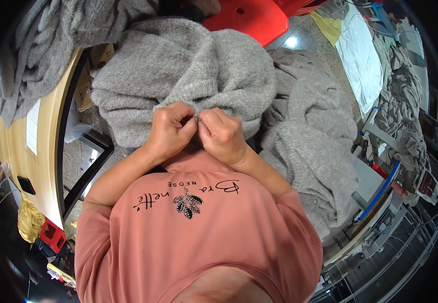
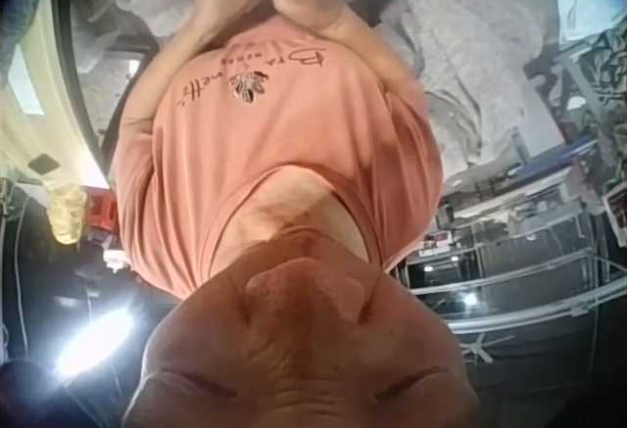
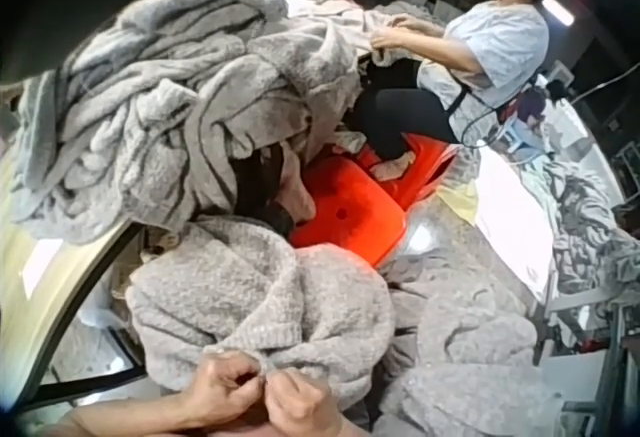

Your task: Inspecting grey fabric and removing loose threads or debris.

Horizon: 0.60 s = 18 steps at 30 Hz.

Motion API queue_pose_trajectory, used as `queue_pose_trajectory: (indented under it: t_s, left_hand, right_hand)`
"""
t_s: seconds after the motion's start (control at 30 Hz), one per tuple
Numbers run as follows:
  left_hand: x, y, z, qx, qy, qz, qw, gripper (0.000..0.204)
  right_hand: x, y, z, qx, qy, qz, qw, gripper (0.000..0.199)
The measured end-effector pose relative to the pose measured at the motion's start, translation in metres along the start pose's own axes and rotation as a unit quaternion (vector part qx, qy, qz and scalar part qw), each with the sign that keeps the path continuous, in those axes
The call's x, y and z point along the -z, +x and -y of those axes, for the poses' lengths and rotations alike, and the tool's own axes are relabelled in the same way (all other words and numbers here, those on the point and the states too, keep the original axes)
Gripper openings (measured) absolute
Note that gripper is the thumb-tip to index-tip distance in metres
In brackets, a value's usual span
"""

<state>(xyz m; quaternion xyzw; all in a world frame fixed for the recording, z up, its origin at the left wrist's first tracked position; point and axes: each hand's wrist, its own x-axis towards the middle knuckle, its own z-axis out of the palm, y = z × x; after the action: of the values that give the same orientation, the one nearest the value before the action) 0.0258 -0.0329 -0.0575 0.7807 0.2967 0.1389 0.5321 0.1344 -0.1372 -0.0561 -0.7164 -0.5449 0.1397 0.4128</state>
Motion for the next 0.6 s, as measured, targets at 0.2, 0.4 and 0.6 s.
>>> queue_pose_trajectory:
  t_s: [0.2, 0.4, 0.6]
  left_hand:
    - [0.004, -0.002, 0.008, 0.027, -0.063, 0.051, 0.996, 0.007]
    - [0.007, 0.000, 0.011, 0.105, -0.154, 0.080, 0.979, 0.010]
    - [0.006, 0.002, 0.013, 0.190, -0.337, 0.104, 0.916, 0.011]
  right_hand:
    - [-0.006, -0.006, -0.013, -0.035, 0.163, -0.002, 0.986, 0.018]
    - [-0.011, -0.007, -0.026, 0.044, 0.219, -0.022, 0.975, 0.021]
    - [-0.006, -0.001, -0.023, 0.092, 0.146, -0.036, 0.984, 0.021]
